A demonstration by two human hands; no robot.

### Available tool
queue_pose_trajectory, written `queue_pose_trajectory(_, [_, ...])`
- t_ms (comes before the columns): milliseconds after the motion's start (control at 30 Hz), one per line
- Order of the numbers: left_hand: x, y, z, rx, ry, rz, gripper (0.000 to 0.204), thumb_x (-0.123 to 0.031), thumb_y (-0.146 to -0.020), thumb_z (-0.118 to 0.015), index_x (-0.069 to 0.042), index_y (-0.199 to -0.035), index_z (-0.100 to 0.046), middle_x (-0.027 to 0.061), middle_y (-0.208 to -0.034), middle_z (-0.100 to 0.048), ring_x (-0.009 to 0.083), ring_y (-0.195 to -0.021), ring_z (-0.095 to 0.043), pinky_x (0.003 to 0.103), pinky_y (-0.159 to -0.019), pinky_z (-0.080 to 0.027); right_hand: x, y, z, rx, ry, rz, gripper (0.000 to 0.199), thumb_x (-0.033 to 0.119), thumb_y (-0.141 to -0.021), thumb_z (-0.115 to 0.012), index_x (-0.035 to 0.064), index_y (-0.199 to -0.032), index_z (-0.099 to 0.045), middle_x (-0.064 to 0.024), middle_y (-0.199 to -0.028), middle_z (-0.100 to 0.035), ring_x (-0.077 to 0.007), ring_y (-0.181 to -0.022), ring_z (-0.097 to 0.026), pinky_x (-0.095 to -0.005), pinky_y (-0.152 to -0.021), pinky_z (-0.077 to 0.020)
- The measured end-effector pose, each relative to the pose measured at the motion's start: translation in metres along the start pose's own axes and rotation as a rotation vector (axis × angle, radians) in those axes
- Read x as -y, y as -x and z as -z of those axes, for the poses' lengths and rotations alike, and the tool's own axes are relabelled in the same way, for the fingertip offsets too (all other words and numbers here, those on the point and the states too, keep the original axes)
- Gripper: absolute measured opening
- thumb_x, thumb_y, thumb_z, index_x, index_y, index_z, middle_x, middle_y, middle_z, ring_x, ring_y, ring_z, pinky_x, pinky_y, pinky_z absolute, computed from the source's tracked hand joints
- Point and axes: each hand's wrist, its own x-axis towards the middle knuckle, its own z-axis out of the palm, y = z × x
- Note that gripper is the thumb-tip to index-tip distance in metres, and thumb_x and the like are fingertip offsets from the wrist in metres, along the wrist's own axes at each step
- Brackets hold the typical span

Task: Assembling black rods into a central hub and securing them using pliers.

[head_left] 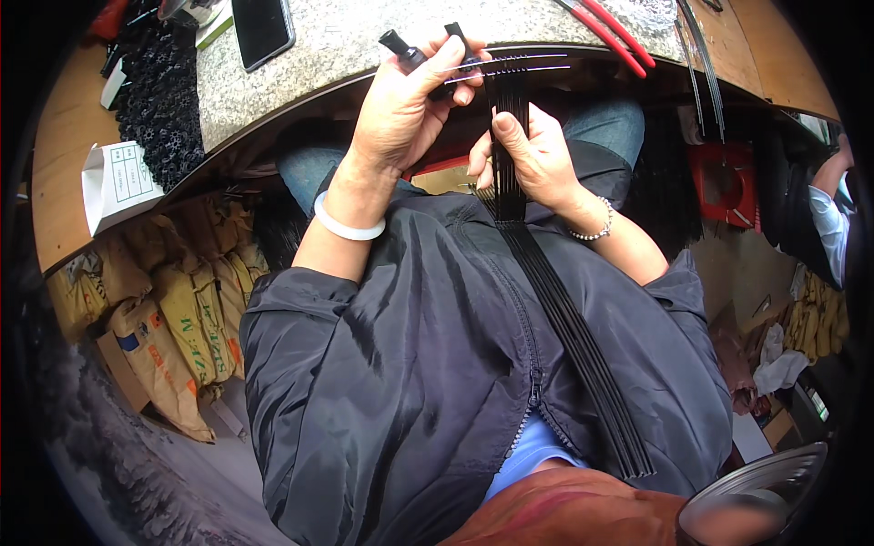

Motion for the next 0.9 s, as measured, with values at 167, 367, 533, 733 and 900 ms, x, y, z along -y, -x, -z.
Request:
queue_pose_trajectory(167, [0.001,0.001,-0.001,-0.021,-0.048,-0.025,0.029,-0.018,-0.086,-0.058,0.005,-0.103,-0.058,0.0057,-0.08,-0.058,0.0075,-0.063,-0.048,0.017,-0.061,-0.042,0.001,-0.001,0.001,0.009,0.006,0.006,0.03,0.034,-0.091,-0.046,0.0048,-0.097,-0.043,-0.0146,-0.067,-0.06,-0.0162,-0.05,-0.058,-0.024,-0.047,-0.0481])
queue_pose_trajectory(367, [0.003,-0.001,0.001,0.036,-0.105,-0.06,0.027,-0.015,-0.086,-0.059,0.005,-0.105,-0.059,0.0054,-0.077,-0.06,0.0067,-0.062,-0.047,0.017,-0.056,-0.04,0.002,-0.002,0.002,0.006,-0.01,-0.004,0.03,0.034,-0.091,-0.045,0.0043,-0.096,-0.043,-0.0145,-0.067,-0.06,-0.0163,-0.05,-0.058,-0.0236,-0.048,-0.0481])
queue_pose_trajectory(533, [0.004,0.002,0.001,0.033,-0.199,-0.066,0.034,-0.018,-0.088,-0.055,0.005,-0.113,-0.054,0.0095,-0.096,-0.061,0.0069,-0.068,-0.049,0.018,-0.061,-0.042,0.002,-0.002,0.003,0.017,-0.02,-0.023,0.029,0.032,-0.092,-0.046,0.0032,-0.099,-0.044,-0.014,-0.067,-0.06,-0.015,-0.049,-0.057,-0.0229,-0.048,-0.0476])
queue_pose_trajectory(733, [0.01,0.015,-0.004,0.018,0.019,-0.117,0.037,-0.022,-0.089,-0.054,0.004,-0.116,-0.052,0.0119,-0.1,-0.062,0.0095,-0.076,-0.057,0.021,-0.069,-0.048,0.004,0.0,0.004,-0.02,-0.036,-0.022,0.029,0.031,-0.092,-0.046,0.0032,-0.1,-0.043,-0.0122,-0.064,-0.06,-0.0141,-0.048,-0.056,-0.0223,-0.047,-0.0469])
queue_pose_trajectory(900, [0.013,0.015,-0.003,-0.043,0.011,-0.113,0.032,-0.011,-0.085,-0.058,0.003,-0.114,-0.054,0.0123,-0.102,-0.063,0.0115,-0.078,-0.06,0.022,-0.073,-0.05,0.007,-0.001,0.003,0.009,-0.026,-0.026,0.029,0.031,-0.092,-0.046,0.0036,-0.101,-0.043,-0.0118,-0.064,-0.06,-0.0136,-0.048,-0.056,-0.0218,-0.047,-0.0465])
